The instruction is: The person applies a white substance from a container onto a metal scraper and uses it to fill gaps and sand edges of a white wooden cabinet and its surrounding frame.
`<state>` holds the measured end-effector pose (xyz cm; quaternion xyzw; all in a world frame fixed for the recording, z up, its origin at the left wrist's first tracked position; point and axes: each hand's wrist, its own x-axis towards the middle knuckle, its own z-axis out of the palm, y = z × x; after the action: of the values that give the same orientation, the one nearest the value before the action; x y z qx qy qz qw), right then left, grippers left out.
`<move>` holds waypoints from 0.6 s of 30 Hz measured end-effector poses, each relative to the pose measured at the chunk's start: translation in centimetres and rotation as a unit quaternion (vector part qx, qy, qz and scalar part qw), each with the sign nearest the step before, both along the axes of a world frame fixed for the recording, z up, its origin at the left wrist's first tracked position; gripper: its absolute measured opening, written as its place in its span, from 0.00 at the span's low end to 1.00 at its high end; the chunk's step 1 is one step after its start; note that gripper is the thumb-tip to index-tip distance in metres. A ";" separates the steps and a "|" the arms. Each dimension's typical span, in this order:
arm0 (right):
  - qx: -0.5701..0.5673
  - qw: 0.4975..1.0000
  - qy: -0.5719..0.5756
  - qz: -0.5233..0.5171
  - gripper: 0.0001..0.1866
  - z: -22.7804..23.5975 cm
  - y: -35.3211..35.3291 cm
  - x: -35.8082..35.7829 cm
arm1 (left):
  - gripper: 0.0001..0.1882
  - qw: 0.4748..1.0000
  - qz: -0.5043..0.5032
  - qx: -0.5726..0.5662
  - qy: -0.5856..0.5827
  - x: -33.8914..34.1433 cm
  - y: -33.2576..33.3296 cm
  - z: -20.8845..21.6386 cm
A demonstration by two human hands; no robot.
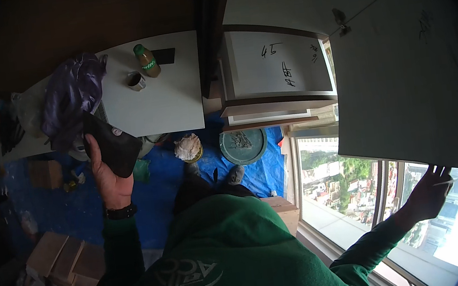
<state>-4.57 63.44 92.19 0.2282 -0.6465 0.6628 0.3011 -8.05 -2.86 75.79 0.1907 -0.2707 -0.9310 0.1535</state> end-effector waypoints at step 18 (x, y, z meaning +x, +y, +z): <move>0.034 0.965 -0.224 0.133 0.09 -7.1 -18.6 -8.5 | 0.21 0.996 0.018 0.049 0.066 -1.5 0.7 0.0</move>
<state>-13.04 44.87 85.09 0.1679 -0.6838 0.7083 0.0499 -9.58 -2.17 75.79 0.1413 -0.2103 -0.9508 0.1783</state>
